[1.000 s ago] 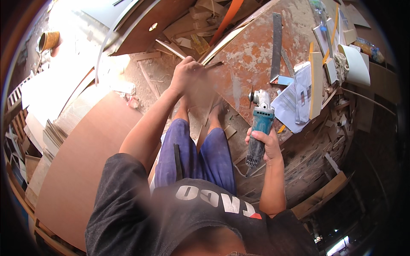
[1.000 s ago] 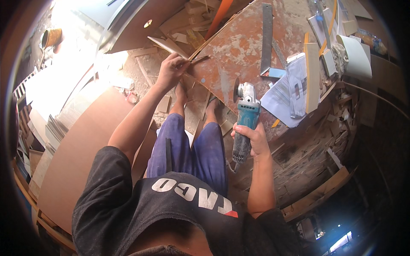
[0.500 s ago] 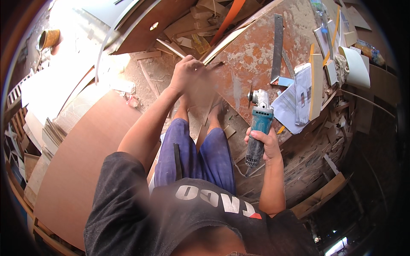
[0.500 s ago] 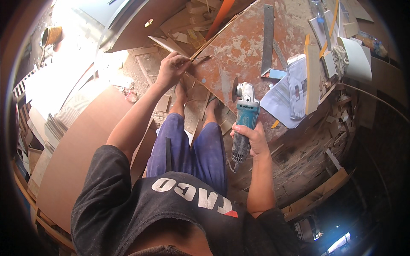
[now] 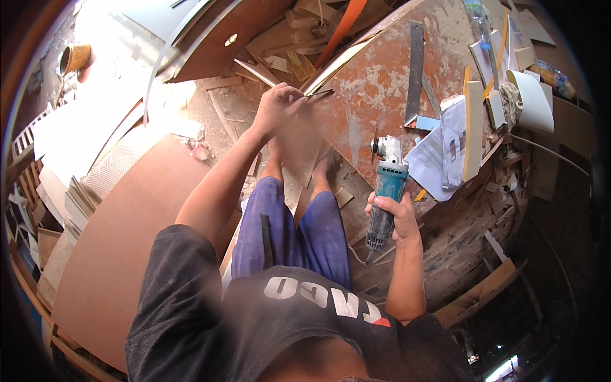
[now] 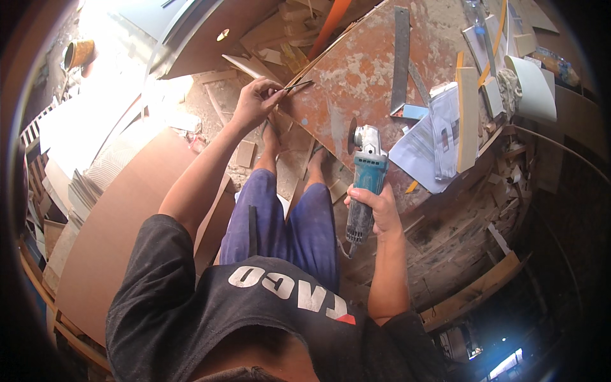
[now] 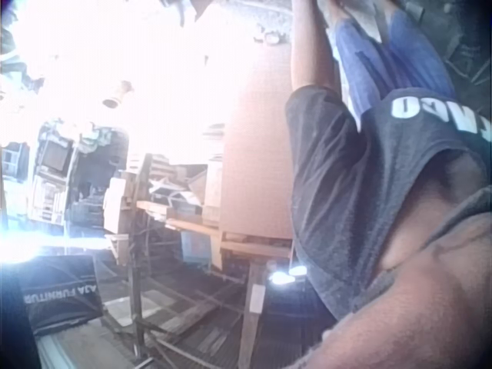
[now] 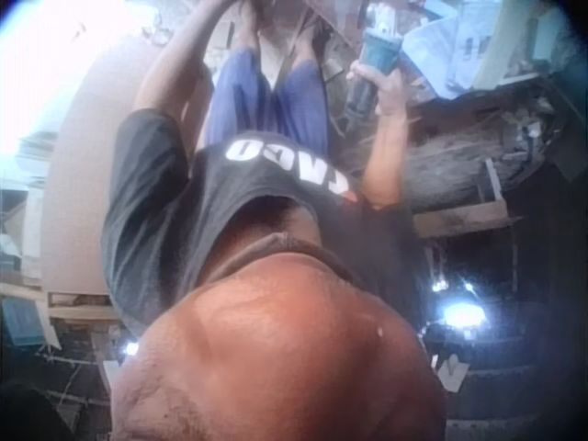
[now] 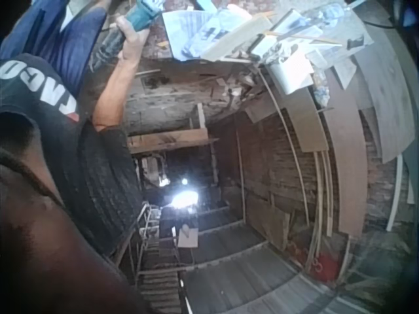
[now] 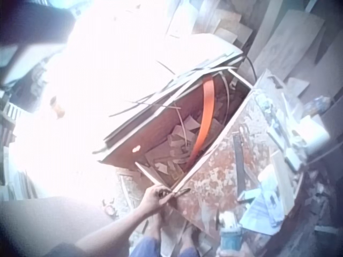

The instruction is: The person sits on the floor and uses an angle grinder to cut thin metal rods. They repeatedly pick up a rod, position it on a wooden workbench, and cut it into smaller pieces, creating sparks. The person handles the cut pieces by hand and places them on the bench.

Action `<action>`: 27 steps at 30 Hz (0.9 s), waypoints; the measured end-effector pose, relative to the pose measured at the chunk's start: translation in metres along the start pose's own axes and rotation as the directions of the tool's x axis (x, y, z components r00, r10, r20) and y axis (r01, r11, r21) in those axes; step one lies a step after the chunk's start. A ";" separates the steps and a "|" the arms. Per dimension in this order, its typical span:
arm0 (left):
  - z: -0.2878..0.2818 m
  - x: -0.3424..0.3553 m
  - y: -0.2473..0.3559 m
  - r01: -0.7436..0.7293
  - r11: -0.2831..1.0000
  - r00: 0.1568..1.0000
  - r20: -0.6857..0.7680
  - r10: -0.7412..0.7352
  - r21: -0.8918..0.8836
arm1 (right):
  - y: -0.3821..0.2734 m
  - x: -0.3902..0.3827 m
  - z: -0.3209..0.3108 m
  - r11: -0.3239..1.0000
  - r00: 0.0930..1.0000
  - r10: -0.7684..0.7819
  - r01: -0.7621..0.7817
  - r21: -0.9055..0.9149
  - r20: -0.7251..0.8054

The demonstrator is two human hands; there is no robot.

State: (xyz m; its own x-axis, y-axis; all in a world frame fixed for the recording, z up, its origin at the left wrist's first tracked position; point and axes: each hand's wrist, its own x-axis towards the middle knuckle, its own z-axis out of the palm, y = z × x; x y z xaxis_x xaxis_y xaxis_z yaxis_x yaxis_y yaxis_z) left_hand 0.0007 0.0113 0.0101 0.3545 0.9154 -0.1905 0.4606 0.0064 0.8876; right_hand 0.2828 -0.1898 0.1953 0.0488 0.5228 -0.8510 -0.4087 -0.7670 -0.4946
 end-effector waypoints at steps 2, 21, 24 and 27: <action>-0.001 0.000 -0.001 0.014 1.000 1.000 0.003 -0.014 -0.001 | -0.001 0.000 0.000 1.000 1.000 0.017 -0.017 -0.008 -0.007; -0.002 -0.008 0.018 0.067 0.998 0.996 -0.063 -0.067 0.011 | -0.001 0.012 -0.007 1.000 1.000 -0.001 0.002 -0.025 0.022; -0.002 -0.008 0.020 0.046 0.998 0.997 -0.071 -0.044 0.033 | -0.013 0.019 -0.002 0.985 0.997 -0.082 0.083 -0.150 0.011; -0.003 -0.006 0.026 0.018 0.998 0.997 -0.079 -0.014 0.052 | -0.024 0.029 0.006 0.945 0.980 -0.201 0.194 -0.264 0.001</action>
State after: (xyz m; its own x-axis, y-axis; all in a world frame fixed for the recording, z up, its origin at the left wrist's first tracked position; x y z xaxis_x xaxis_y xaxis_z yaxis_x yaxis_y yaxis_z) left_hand 0.0078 0.0073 0.0353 0.2826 0.9441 -0.1695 0.5086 0.0023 0.8610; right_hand 0.2889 -0.1539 0.1836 0.1288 0.6669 -0.7340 -0.1357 -0.7213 -0.6792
